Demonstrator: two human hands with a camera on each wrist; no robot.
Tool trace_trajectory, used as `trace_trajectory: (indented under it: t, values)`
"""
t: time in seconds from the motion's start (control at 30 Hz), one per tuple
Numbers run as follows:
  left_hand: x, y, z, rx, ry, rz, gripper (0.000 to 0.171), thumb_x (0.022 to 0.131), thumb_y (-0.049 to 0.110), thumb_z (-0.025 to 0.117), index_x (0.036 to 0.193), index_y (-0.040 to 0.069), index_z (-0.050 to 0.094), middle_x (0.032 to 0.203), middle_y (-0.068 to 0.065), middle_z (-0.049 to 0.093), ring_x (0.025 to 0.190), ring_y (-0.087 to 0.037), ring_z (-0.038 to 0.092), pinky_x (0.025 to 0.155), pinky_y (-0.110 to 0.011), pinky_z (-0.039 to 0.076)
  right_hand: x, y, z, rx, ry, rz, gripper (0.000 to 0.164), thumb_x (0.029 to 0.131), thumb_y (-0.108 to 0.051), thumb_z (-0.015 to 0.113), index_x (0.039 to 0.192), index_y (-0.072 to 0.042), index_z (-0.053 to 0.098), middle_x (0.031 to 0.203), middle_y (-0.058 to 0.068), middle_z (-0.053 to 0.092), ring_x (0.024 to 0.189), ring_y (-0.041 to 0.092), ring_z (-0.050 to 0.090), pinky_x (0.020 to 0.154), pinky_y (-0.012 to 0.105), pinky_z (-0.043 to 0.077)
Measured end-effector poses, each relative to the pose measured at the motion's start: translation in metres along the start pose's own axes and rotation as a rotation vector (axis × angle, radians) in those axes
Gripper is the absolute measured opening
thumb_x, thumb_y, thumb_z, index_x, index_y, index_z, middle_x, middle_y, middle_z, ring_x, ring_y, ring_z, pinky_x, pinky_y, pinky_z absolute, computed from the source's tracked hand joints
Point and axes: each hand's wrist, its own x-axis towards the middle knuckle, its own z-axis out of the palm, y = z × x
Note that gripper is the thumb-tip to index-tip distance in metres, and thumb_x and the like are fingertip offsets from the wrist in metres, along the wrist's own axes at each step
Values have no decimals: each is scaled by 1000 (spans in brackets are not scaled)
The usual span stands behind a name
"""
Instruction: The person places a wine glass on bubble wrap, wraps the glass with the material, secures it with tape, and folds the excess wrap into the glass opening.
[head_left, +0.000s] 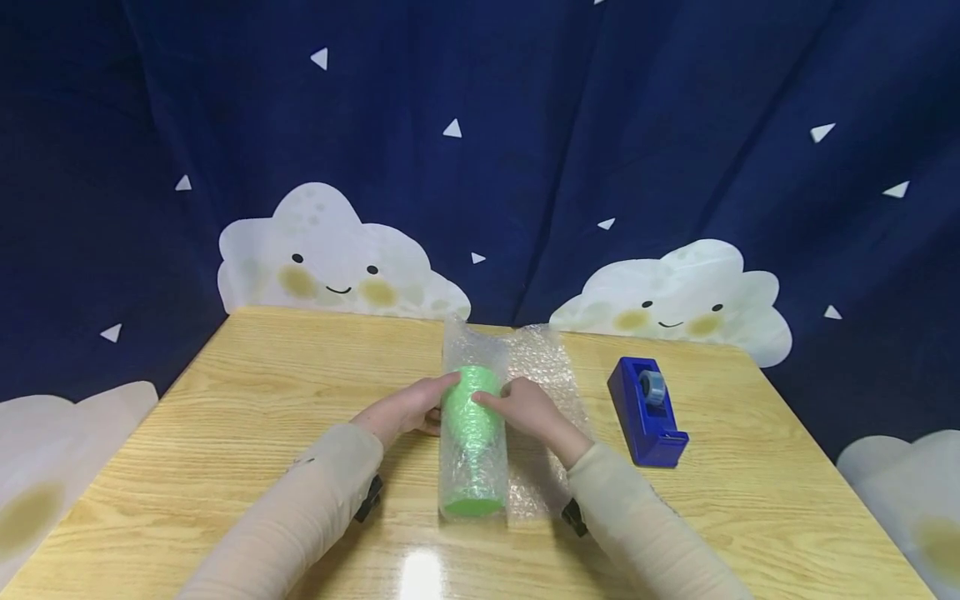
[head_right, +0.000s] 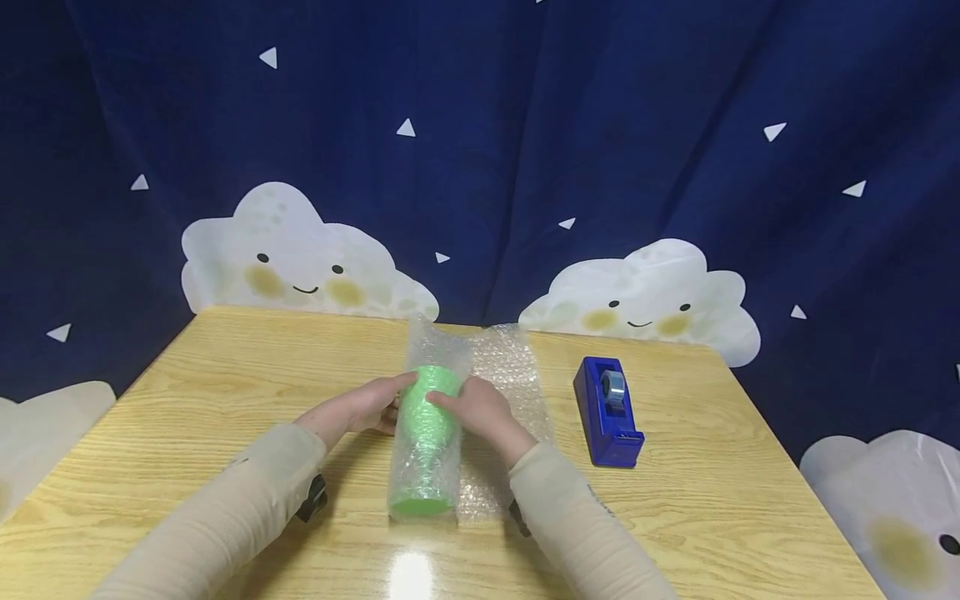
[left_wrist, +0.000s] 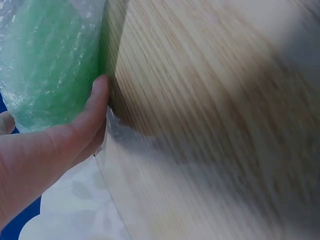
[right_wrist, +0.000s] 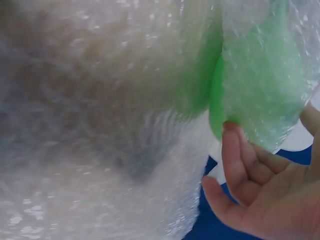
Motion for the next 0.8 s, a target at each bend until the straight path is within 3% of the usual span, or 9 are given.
trace_trajectory:
  t: [0.07, 0.17, 0.23, 0.3, 0.4, 0.57, 0.67, 0.8]
  values:
    - [0, 1, 1, 13, -4, 6, 58, 99, 45, 30, 128, -2, 49, 100, -13, 61, 91, -22, 60, 87, -42, 53, 2, 5, 0, 47, -23, 11, 46, 85, -50, 60, 66, -8, 58, 64, -2, 50, 59, 12, 46, 53, 26, 42]
    - [0, 3, 4, 28, -13, 16, 61, 98, 47, 31, 132, -1, 46, 110, -18, 60, 101, -27, 60, 91, -46, 51, 5, 14, 0, 134, -63, 33, 51, 86, -49, 60, 93, 1, 68, 92, 10, 68, 79, 20, 63, 77, 38, 53]
    - [0, 4, 5, 39, -20, 23, 63, 98, 48, 30, 135, -1, 42, 117, -20, 58, 107, -31, 58, 93, -48, 49, 7, 19, 1, 177, -81, 39, 56, 86, -49, 59, 109, 2, 66, 110, 18, 67, 92, 27, 65, 92, 46, 49]
    - [0, 5, 6, 51, -27, 30, 65, 98, 49, 29, 137, -2, 39, 120, -22, 57, 111, -33, 57, 94, -49, 48, 9, 23, 2, 227, -99, 52, 57, 87, -48, 59, 115, 2, 63, 116, 20, 64, 96, 29, 65, 99, 50, 44]
    - [-1, 6, 7, 49, -33, 34, 62, 98, 46, 27, 138, -1, 38, 121, -22, 55, 110, -33, 56, 93, -49, 48, 10, 27, 3, 275, -103, 70, 58, 87, -47, 60, 118, 2, 61, 114, 19, 65, 97, 28, 65, 103, 52, 40]
    - [-1, 6, 9, -11, -15, 37, 52, 95, 35, 30, 129, -3, 43, 105, -17, 56, 92, -25, 58, 85, -45, 53, 10, 32, 3, 322, -109, 92, 57, 87, -45, 60, 119, 2, 60, 109, 18, 68, 100, 28, 65, 106, 51, 37]
    - [0, 6, 10, -24, -7, 36, 49, 94, 33, 35, 126, -3, 45, 100, -14, 56, 86, -22, 56, 82, -43, 54, 11, 37, 3, 358, -123, 101, 57, 88, -44, 59, 119, 3, 59, 107, 17, 69, 97, 26, 66, 104, 48, 41]
    - [2, 7, 12, -19, -10, 28, 50, 95, 35, 39, 129, -2, 45, 105, -15, 57, 90, -23, 56, 85, -45, 53, 13, 45, 4, 449, -165, 86, 54, 91, -38, 57, 120, 7, 58, 102, 17, 70, 89, 19, 68, 95, 39, 49]
